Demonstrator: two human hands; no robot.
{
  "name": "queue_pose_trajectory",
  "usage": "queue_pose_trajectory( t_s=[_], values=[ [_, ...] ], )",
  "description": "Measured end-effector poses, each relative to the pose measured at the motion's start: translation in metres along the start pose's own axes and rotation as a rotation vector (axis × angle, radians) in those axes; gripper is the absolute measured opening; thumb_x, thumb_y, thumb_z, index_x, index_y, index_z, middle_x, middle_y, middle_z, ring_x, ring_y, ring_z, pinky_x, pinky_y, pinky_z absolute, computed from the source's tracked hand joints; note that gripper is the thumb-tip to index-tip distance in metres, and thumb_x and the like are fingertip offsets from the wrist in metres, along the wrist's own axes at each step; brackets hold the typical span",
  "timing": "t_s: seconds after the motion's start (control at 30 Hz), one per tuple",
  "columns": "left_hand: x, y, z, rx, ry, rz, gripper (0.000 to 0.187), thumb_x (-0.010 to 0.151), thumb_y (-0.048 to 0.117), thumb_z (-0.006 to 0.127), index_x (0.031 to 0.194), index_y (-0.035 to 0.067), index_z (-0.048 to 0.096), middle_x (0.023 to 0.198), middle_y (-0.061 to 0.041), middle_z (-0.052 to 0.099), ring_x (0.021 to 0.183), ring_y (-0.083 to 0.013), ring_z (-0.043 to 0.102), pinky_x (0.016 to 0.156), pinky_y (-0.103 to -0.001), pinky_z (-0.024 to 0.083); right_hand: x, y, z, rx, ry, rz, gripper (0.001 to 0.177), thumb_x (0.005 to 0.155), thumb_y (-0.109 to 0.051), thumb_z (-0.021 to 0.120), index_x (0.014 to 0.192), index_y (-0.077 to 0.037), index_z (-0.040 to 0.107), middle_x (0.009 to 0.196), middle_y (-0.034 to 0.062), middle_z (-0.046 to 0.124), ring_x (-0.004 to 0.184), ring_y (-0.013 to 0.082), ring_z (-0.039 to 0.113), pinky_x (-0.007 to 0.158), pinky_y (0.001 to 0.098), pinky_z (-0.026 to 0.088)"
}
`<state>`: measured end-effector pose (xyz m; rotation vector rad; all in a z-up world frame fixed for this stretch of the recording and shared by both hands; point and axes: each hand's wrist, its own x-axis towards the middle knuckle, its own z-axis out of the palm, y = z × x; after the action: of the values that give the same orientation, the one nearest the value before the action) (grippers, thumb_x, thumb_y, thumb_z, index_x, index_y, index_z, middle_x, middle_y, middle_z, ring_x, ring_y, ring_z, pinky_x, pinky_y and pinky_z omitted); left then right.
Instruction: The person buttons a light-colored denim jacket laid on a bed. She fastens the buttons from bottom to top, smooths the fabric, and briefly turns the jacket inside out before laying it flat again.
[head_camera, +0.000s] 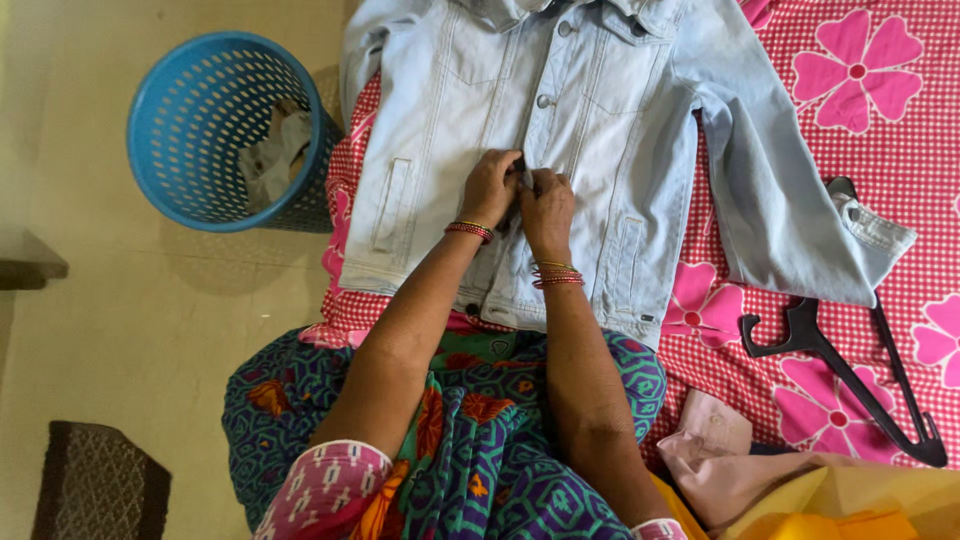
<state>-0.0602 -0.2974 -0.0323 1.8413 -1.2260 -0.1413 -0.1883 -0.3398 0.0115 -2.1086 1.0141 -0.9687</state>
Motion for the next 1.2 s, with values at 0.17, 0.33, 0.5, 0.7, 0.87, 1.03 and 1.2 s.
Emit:
queue_pose_trajectory(
  t_s=[0.17, 0.33, 0.5, 0.7, 0.87, 1.03, 1.2],
  values=[
    [0.003, -0.003, -0.003, -0.028, -0.031, -0.062, 0.021, 0.084, 0.004, 0.073, 0.103, 0.010, 0.066, 0.097, -0.011, 0.070, 0.093, -0.0317, 0.070, 0.081, -0.041, 0.055, 0.005, -0.004, -0.003, -0.117, -0.050, 0.116, 0.016, 0.084, -0.016, 0.072, 0.096, -0.005, 0.073, 0.089, 0.0199, 0.070, 0.083, 0.0397, 0.067, 0.075, 0.0486, 0.053],
    [0.005, -0.009, -0.008, -0.328, -0.047, -0.115, 0.012, 0.091, 0.002, 0.070, 0.101, 0.007, 0.068, 0.093, -0.007, 0.074, 0.083, -0.0193, 0.073, 0.074, -0.034, 0.057, 0.008, 0.008, -0.001, -0.042, -0.039, 0.167, 0.020, 0.083, -0.015, 0.075, 0.101, -0.006, 0.074, 0.091, 0.0175, 0.072, 0.079, 0.0338, 0.069, 0.071, 0.0438, 0.053],
    [0.007, 0.002, -0.020, -0.534, -0.191, -0.367, 0.006, 0.097, 0.002, 0.065, 0.102, 0.005, 0.067, 0.083, -0.001, 0.071, 0.060, -0.0069, 0.060, 0.052, -0.027, 0.048, 0.015, 0.020, -0.003, 0.366, -0.135, 0.349, 0.018, 0.090, -0.008, 0.073, 0.105, 0.002, 0.072, 0.080, 0.0146, 0.066, 0.070, 0.0164, 0.055, 0.065, 0.0326, 0.046],
    [0.006, 0.014, -0.029, -0.583, -0.188, -0.381, 0.011, 0.097, 0.001, 0.063, 0.105, 0.007, 0.067, 0.083, 0.001, 0.070, 0.058, -0.0040, 0.061, 0.047, -0.023, 0.049, 0.015, 0.014, -0.007, 0.319, -0.177, 0.296, 0.022, 0.088, -0.009, 0.069, 0.108, 0.002, 0.069, 0.083, 0.0108, 0.071, 0.070, 0.0167, 0.060, 0.066, 0.0311, 0.049],
    [0.002, 0.009, -0.018, -0.613, -0.086, -0.325, 0.015, 0.097, -0.003, 0.063, 0.107, 0.007, 0.069, 0.084, 0.001, 0.068, 0.060, -0.0045, 0.062, 0.050, -0.023, 0.050, 0.011, 0.013, -0.002, 0.131, -0.120, 0.129, 0.024, 0.089, -0.012, 0.070, 0.110, 0.000, 0.070, 0.093, 0.0180, 0.072, 0.079, 0.0273, 0.069, 0.072, 0.0372, 0.053],
    [0.004, 0.004, -0.008, -0.595, 0.004, -0.325, 0.015, 0.094, -0.004, 0.063, 0.105, 0.006, 0.068, 0.088, -0.001, 0.069, 0.061, -0.0063, 0.063, 0.055, -0.025, 0.053, 0.014, 0.002, -0.006, 0.208, -0.143, 0.192, 0.023, 0.090, -0.013, 0.069, 0.110, -0.001, 0.069, 0.093, 0.0164, 0.073, 0.077, 0.0259, 0.070, 0.071, 0.0376, 0.054],
    [0.001, -0.002, -0.005, -0.484, 0.082, -0.068, 0.025, 0.091, -0.010, 0.058, 0.108, 0.005, 0.068, 0.097, -0.003, 0.070, 0.080, -0.0097, 0.070, 0.072, -0.027, 0.058, 0.013, -0.001, -0.002, 0.175, -0.098, 0.147, 0.027, 0.090, -0.015, 0.073, 0.112, 0.000, 0.069, 0.094, 0.0163, 0.072, 0.079, 0.0248, 0.070, 0.072, 0.0350, 0.055]
  ],
)
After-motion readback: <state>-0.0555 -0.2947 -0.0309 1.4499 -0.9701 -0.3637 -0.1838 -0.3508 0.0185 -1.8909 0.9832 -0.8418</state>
